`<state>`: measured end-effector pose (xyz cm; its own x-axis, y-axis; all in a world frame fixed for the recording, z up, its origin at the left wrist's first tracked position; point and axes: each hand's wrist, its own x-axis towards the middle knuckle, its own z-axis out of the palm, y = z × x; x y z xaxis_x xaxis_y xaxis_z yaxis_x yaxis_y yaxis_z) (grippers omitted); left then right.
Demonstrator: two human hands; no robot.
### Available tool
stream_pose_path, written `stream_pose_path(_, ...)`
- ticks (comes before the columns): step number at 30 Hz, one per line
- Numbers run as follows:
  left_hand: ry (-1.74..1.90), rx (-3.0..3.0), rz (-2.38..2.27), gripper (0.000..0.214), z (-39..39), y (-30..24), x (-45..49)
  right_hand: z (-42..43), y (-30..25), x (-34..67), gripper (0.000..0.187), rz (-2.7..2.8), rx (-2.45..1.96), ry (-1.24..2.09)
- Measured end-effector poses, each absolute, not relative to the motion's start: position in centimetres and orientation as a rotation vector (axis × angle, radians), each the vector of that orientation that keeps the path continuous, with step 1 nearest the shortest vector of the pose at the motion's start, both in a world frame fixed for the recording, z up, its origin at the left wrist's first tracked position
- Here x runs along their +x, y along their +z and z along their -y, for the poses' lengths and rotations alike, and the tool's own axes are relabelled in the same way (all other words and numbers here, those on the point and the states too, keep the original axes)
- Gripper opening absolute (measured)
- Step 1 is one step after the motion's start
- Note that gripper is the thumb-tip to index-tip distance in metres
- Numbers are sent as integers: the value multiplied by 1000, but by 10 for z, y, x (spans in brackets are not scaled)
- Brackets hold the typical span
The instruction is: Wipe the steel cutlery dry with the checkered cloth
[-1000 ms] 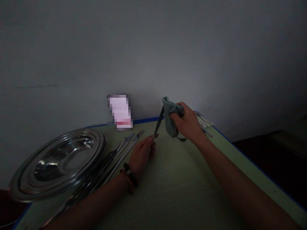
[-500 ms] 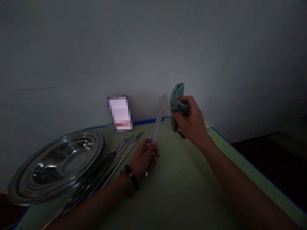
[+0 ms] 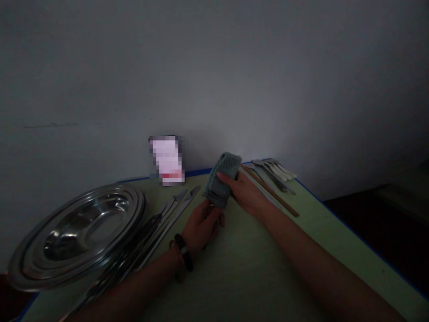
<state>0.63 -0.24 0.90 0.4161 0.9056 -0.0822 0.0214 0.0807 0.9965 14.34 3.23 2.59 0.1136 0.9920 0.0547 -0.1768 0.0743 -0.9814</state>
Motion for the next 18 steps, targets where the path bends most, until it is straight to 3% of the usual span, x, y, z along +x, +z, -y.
stream_pose_path(3,802,1375,-922,17,2,8,6,-29,24,132,24,913,-996,1276)
stream_pose_path(8,655,1531,-930,29,0,4,4,-29,23,122,16,630,-774,1275)
stream_pose_path(18,485,1806,-855,33,6,9,-3,-42,35,151,50,310,-714,1137)
